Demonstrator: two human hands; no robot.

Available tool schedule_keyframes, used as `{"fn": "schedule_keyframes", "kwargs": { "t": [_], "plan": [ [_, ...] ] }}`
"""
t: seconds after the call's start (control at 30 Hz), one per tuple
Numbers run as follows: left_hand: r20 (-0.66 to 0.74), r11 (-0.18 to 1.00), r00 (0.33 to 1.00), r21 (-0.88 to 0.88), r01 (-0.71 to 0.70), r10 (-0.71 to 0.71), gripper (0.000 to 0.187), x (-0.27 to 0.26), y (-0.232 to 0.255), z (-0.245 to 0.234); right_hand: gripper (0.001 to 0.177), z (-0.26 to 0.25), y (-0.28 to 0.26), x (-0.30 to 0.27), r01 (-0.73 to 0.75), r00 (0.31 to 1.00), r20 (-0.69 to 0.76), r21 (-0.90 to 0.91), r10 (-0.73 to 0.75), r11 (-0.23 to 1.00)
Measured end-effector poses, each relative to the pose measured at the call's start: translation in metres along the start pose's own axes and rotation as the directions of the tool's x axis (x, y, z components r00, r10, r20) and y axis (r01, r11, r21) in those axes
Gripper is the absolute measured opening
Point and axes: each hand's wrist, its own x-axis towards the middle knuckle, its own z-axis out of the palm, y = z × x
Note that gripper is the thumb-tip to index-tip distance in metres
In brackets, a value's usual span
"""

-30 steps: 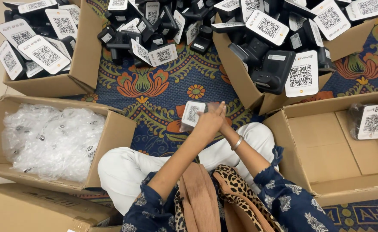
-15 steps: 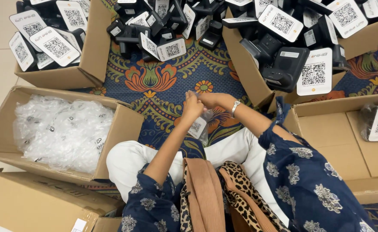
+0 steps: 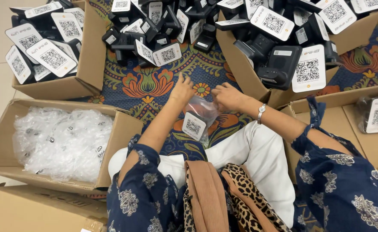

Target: The person packs QR code scanner devices into plastic bags and then places them into cardboard boxes.

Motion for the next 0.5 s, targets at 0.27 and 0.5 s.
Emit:
{"fn": "schedule_keyframes", "kwargs": {
  "t": [0.27, 0.5],
  "plan": [
    [0.102, 0.877, 0.978, -0.431, 0.210, -0.184, 0.017, -0.010, -0.051, 0.024, 0.019, -0.011, 0.046, -0.016, -0.288, 0.902, -0.304, 0.103, 0.305, 0.952],
    [0.016, 0.125, 0.684, -0.980, 0.157, -0.729, 0.047, -0.071, -0.051, 0.019, 0.036, 0.068, -0.002, -0.019, 0.071, 0.445, -0.164, 0.986, 0.881, 0.148]
  ]
}}
